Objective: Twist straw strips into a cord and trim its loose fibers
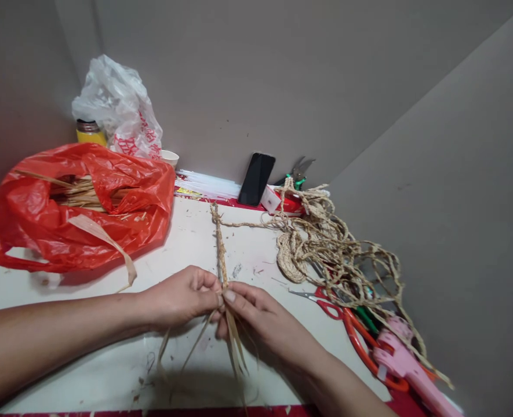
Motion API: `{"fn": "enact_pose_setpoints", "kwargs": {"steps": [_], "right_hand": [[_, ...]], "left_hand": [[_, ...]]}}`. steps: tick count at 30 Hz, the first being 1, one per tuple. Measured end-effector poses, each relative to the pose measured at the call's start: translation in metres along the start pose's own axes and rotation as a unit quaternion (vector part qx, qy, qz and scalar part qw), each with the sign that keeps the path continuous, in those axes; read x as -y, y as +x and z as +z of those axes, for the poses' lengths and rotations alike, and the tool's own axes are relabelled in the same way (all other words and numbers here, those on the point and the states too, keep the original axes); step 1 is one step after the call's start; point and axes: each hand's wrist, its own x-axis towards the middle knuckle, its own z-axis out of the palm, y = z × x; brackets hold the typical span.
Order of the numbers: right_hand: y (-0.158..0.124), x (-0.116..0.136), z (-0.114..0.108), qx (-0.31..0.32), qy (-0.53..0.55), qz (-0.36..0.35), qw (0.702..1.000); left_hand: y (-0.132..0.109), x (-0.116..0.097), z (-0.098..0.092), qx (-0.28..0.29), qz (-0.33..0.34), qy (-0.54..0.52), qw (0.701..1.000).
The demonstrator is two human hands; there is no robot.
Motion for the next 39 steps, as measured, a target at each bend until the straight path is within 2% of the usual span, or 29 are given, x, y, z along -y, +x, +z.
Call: {"fn": "enact_pose_setpoints", "kwargs": {"steps": [1, 3, 8, 12, 14, 17, 19, 23, 26, 33, 36, 39], "right_hand": [[0.001, -0.004, 0.001, 0.032, 0.042, 0.024, 0.998], [0.002, -0.009, 0.001, 0.043, 0.079, 0.058, 0.994], [0.001, -0.006, -0.007, 0.055, 0.011, 0.058, 0.997], [0.004, -0.007, -0.007, 0.078, 0.043, 0.072, 0.993], [0.005, -0.01, -0.003, 0.054, 0.08, 0.076, 0.992], [0.006, -0.013, 0.004, -0.03, 0.119, 0.081, 0.989], [0.005, -0.013, 0.007, -0.08, 0.13, 0.08, 0.985], [0.004, -0.01, 0.01, -0.12, 0.162, 0.081, 0.976], [0.001, -0.01, 0.014, -0.108, 0.212, 0.09, 0.967], [-0.006, -0.012, 0.026, -0.051, 0.278, 0.097, 0.954], [-0.007, -0.012, 0.025, -0.045, 0.272, 0.094, 0.957], [-0.006, -0.012, 0.021, -0.03, 0.278, 0.088, 0.956]], "left_hand": [[0.0, 0.001, -0.001, 0.004, -0.003, 0.005, 1.0], [0.0, 0.002, -0.003, -0.011, -0.026, 0.028, 0.999], [-0.001, 0.0, -0.005, 0.004, -0.049, 0.082, 0.995], [-0.002, -0.001, -0.005, 0.003, -0.03, 0.135, 0.99], [-0.003, -0.001, -0.004, -0.013, -0.018, 0.175, 0.984], [-0.005, -0.005, -0.003, -0.05, 0.002, 0.248, 0.968], [-0.006, -0.01, -0.002, -0.052, 0.011, 0.275, 0.96], [-0.012, -0.015, 0.001, -0.03, -0.027, 0.236, 0.971], [-0.017, -0.009, 0.009, -0.027, -0.068, 0.188, 0.979], [-0.027, 0.006, 0.029, -0.058, -0.038, 0.166, 0.984], [-0.027, -0.002, 0.028, -0.043, -0.049, 0.176, 0.982], [-0.023, -0.018, 0.017, -0.051, -0.066, 0.252, 0.964]]}}
